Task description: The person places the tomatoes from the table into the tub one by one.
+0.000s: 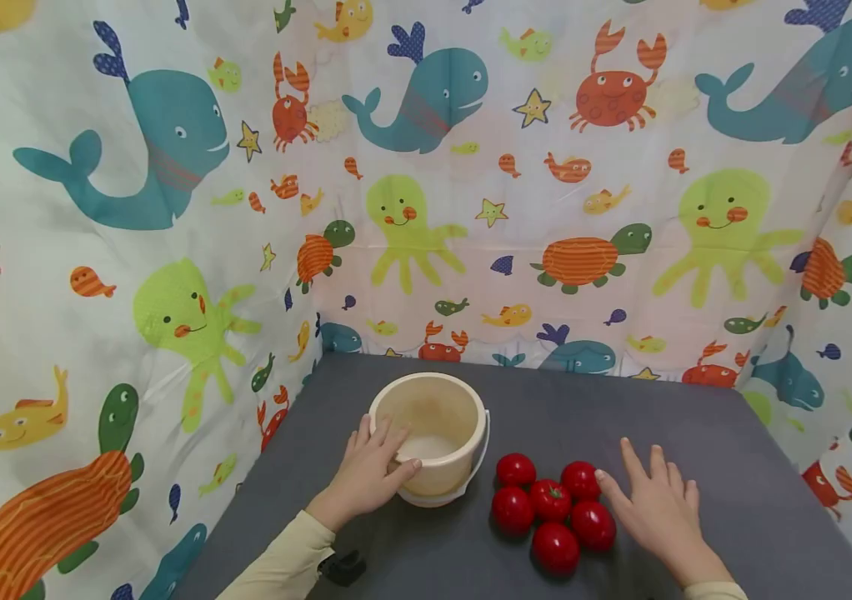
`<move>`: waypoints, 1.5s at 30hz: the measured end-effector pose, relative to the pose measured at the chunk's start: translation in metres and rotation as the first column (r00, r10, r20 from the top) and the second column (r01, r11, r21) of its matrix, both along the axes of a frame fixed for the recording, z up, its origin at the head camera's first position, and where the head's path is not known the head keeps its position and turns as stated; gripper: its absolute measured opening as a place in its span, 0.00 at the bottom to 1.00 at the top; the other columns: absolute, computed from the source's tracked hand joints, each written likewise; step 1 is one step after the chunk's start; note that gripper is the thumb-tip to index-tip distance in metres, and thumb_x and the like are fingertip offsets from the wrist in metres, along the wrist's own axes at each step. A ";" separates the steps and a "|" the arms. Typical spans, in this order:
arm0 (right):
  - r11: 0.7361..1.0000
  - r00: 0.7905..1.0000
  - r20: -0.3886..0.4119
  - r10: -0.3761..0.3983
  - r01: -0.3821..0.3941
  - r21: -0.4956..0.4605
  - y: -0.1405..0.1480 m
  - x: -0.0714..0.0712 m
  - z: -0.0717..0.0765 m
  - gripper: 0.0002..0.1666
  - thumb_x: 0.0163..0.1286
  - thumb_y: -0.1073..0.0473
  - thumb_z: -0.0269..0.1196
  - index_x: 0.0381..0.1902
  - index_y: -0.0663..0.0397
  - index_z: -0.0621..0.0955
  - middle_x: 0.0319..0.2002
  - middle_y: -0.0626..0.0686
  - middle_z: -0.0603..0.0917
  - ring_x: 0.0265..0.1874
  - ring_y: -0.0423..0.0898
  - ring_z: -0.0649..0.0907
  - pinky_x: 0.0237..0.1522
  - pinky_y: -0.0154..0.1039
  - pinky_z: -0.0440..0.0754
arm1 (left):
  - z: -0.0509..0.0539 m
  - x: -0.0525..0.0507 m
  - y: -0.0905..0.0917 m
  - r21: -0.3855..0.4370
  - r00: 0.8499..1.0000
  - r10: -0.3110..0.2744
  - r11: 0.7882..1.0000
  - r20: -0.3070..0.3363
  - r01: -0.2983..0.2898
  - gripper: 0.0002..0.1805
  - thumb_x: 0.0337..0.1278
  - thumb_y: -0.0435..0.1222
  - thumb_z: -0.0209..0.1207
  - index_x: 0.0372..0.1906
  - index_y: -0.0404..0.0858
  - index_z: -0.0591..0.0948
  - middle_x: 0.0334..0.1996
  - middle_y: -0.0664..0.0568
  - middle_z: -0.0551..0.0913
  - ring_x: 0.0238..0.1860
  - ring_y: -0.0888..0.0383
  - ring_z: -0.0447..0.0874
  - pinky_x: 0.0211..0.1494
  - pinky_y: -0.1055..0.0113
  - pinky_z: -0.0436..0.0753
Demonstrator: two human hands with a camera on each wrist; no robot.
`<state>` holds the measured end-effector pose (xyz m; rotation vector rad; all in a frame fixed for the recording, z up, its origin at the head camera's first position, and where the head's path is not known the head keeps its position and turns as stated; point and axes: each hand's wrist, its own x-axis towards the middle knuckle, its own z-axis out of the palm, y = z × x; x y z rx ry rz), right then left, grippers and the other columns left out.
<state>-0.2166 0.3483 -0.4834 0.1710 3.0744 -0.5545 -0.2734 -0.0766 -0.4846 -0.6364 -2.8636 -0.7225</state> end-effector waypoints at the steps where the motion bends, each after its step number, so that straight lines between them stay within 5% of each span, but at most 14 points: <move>1: 1.000 1.000 0.003 -0.001 0.001 0.003 0.000 0.001 -0.001 0.57 0.72 0.24 0.45 0.78 0.66 0.55 0.69 0.88 0.49 0.62 0.87 0.56 0.61 0.85 0.47 | -0.003 0.001 0.001 -0.002 1.000 -0.004 1.000 -0.027 0.004 0.37 0.67 0.62 0.52 0.72 0.45 0.73 0.78 0.34 0.61 0.80 0.26 0.44 0.75 0.25 0.53; 7: 1.000 0.998 0.062 -0.008 0.007 0.008 0.002 0.004 -0.010 0.59 0.71 0.22 0.43 0.78 0.66 0.54 0.69 0.89 0.49 0.63 0.87 0.56 0.62 0.85 0.49 | -0.024 0.004 0.004 -0.002 0.971 -0.049 0.999 -0.236 0.050 0.29 0.63 0.59 0.59 0.62 0.48 0.82 0.72 0.38 0.71 0.78 0.28 0.55 0.73 0.25 0.57; 16: 1.000 0.998 0.055 -0.006 0.006 -0.013 -0.001 0.006 -0.011 0.57 0.72 0.24 0.45 0.78 0.66 0.54 0.70 0.88 0.50 0.63 0.87 0.56 0.62 0.85 0.49 | -0.051 -0.005 0.007 0.057 0.865 -0.034 0.996 -0.500 0.072 0.16 0.66 0.52 0.60 0.50 0.48 0.84 0.55 0.45 0.82 0.71 0.31 0.68 0.68 0.26 0.66; 23: 0.998 1.000 -0.017 0.016 -0.017 -0.054 -0.011 0.000 -0.010 0.54 0.75 0.28 0.46 0.77 0.68 0.55 0.70 0.86 0.54 0.65 0.85 0.59 0.61 0.86 0.54 | -0.054 -0.008 0.007 0.066 0.835 -0.018 0.996 -0.550 0.064 0.14 0.65 0.52 0.60 0.43 0.46 0.82 0.46 0.47 0.81 0.66 0.32 0.72 0.68 0.28 0.67; 29: 0.981 0.998 -0.050 0.048 -0.057 -0.184 -0.008 -0.010 -0.021 0.47 0.80 0.37 0.43 0.76 0.73 0.54 0.71 0.84 0.57 0.67 0.83 0.60 0.62 0.81 0.63 | -0.060 -0.010 0.008 0.070 0.807 -0.019 0.995 -0.590 0.074 0.17 0.68 0.54 0.56 0.42 0.46 0.82 0.43 0.49 0.80 0.66 0.34 0.72 0.67 0.30 0.68; 36: 0.950 0.997 0.081 0.002 0.023 -0.310 -0.002 -0.029 -0.028 0.50 0.80 0.33 0.36 0.78 0.71 0.50 0.76 0.79 0.52 0.73 0.78 0.59 0.70 0.74 0.62 | -0.061 -0.012 0.010 0.092 0.790 0.001 0.993 -0.613 0.071 0.17 0.67 0.54 0.56 0.41 0.45 0.82 0.43 0.48 0.80 0.66 0.34 0.72 0.66 0.29 0.69; 45: 0.899 0.990 0.142 0.001 0.061 -0.434 -0.005 -0.048 -0.040 0.45 0.81 0.38 0.42 0.76 0.72 0.55 0.74 0.79 0.56 0.68 0.76 0.67 0.59 0.65 0.79 | -0.064 -0.011 0.011 0.113 0.785 0.005 0.990 -0.619 0.083 0.18 0.69 0.54 0.53 0.41 0.45 0.81 0.43 0.47 0.80 0.66 0.36 0.71 0.67 0.31 0.68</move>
